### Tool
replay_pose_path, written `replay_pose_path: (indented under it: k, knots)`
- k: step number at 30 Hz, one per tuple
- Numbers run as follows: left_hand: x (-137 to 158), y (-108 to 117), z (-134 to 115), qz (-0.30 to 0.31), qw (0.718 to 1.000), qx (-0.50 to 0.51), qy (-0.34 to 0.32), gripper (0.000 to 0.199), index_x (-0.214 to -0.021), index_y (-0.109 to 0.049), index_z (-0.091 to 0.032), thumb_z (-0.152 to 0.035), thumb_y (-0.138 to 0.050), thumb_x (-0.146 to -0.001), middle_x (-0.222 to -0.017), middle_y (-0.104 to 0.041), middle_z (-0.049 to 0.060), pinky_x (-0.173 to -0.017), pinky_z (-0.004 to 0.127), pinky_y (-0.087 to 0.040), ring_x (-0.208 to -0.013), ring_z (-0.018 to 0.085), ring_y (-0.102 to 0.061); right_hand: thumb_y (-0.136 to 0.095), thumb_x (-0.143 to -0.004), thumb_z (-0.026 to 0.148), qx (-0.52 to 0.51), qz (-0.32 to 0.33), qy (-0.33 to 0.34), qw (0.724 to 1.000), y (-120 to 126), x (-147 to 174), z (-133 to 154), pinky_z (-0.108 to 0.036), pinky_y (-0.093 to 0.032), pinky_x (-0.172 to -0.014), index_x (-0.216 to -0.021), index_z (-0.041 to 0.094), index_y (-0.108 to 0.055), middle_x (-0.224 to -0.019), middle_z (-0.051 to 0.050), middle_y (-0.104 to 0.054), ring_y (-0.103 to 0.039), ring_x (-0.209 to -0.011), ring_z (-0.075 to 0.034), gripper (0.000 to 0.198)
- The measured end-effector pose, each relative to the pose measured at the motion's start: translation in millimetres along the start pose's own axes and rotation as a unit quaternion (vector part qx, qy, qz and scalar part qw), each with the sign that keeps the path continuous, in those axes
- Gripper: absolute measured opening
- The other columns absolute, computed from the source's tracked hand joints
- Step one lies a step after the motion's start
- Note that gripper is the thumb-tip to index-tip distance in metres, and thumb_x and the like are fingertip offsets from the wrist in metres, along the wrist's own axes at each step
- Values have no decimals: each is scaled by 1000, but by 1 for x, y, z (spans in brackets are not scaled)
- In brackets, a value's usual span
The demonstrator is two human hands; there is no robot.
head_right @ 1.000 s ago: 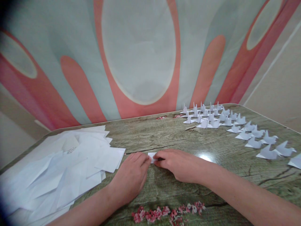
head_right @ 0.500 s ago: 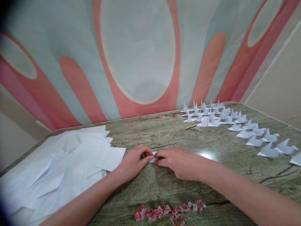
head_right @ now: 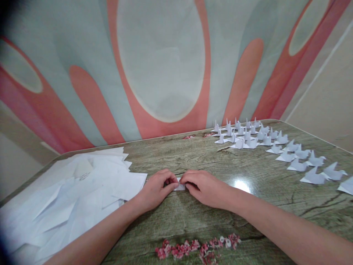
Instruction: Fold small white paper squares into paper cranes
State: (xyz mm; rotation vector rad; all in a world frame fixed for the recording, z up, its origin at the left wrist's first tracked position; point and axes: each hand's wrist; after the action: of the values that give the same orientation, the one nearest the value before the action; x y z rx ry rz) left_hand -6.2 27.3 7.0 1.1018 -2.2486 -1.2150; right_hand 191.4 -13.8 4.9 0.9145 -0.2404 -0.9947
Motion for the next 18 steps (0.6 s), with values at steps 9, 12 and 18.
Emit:
replay_pose_path:
  k: [9, 12, 18]
  knots:
    - [-1, -2, 3, -2, 1000, 0, 0, 3, -79, -60, -18, -21, -59, -78, -79, -58, 0, -68, 23, -39, -78, 15, -52, -54, -76, 3, -76, -119, -47, 989, -25, -11, -12, -29, -43, -77, -79, 18, -63, -86, -2, -61, -56, -82, -15, 18]
    - [-1, -1, 4, 2, 1000, 5, -1, 4, -79, -61, -18, -22, -58, -78, -79, -57, 0, -68, 23, -39, -78, 15, -52, -57, -75, 5, -50, -120, -51, 990, -26, -12, -13, -32, -40, -81, -79, 19, -64, -87, -2, -63, -55, -86, -16, 16]
    - [-1, 2, 5, 17, 1000, 22, -14, 7, -78, -61, -19, -24, -57, -79, -77, -56, 0, -66, 22, -39, -74, 13, -52, -60, -75, 11, -36, -91, -66, 993, -22, -14, -15, -35, -38, -83, -80, 21, -67, -90, -2, -65, -55, -89, -17, 13]
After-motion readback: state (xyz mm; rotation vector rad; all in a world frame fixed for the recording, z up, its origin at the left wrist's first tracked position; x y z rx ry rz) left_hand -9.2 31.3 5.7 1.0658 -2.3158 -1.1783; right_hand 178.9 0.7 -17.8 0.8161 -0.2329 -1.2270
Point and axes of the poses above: each hand's wrist, its own x-axis away from the middle knuckle, its own y-axis out of the back of the hand, z = x × y
